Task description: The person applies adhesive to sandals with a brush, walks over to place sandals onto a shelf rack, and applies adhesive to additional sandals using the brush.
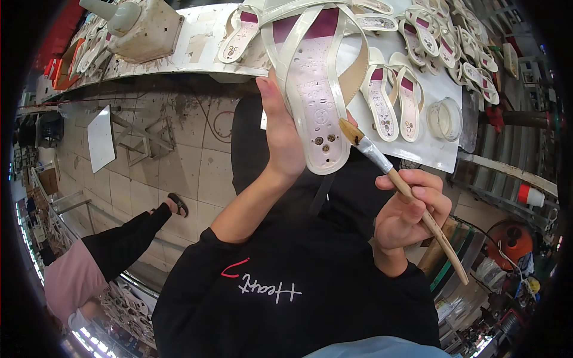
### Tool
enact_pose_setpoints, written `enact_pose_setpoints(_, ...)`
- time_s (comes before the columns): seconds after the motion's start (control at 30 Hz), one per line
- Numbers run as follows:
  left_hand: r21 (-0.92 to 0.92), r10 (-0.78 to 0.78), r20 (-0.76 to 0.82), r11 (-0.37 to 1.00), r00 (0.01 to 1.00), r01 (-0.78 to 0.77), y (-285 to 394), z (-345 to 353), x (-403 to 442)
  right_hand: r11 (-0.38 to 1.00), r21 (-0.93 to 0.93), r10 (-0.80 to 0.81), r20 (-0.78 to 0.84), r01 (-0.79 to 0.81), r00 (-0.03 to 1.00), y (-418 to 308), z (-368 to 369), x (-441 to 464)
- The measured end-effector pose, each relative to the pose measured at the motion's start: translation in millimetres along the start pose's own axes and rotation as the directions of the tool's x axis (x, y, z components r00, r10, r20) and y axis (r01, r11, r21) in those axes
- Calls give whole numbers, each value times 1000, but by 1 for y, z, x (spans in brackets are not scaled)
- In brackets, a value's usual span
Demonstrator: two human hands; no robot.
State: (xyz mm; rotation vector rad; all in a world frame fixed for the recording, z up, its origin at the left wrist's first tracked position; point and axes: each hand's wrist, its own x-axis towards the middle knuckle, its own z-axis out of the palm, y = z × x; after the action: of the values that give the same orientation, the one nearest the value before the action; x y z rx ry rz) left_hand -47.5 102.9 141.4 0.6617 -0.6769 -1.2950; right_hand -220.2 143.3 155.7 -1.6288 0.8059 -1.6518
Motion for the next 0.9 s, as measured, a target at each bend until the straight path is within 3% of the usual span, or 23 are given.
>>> enact_pose_setpoints(0.13,21,3,1,1000,1000,-3,-2,-3,1,1000,19,11,20,-12,1000,-1,1,1)
enact_pose_setpoints(0.27,20,-1,-11,1000,1000,1,1,-1,0,995,-89,-26,198,45,980,-7,1,4)
enact_pose_setpoints(0.37,38,-1,-34,999,999,3,2,-2,1,968,-193,-99,291,160,952,-7,-1,-1)
enact_pose_setpoints(0.47,51,20,-42,999,999,-18,0,-3,1,960,-189,-151,265,205,952,-6,7,-2)
enact_pose_setpoints(0.53,58,38,-33,998,999,-36,0,-4,0,914,-310,-131,385,261,914,-8,7,0)
enact_pose_setpoints(0.83,98,55,-29,994,998,-52,0,-1,-2,903,-237,-258,366,358,894,1,11,0)
enact_pose_setpoints(0.9,120,76,-186,991,980,-54,0,6,-1,903,-241,-255,365,355,895,1,11,-1)
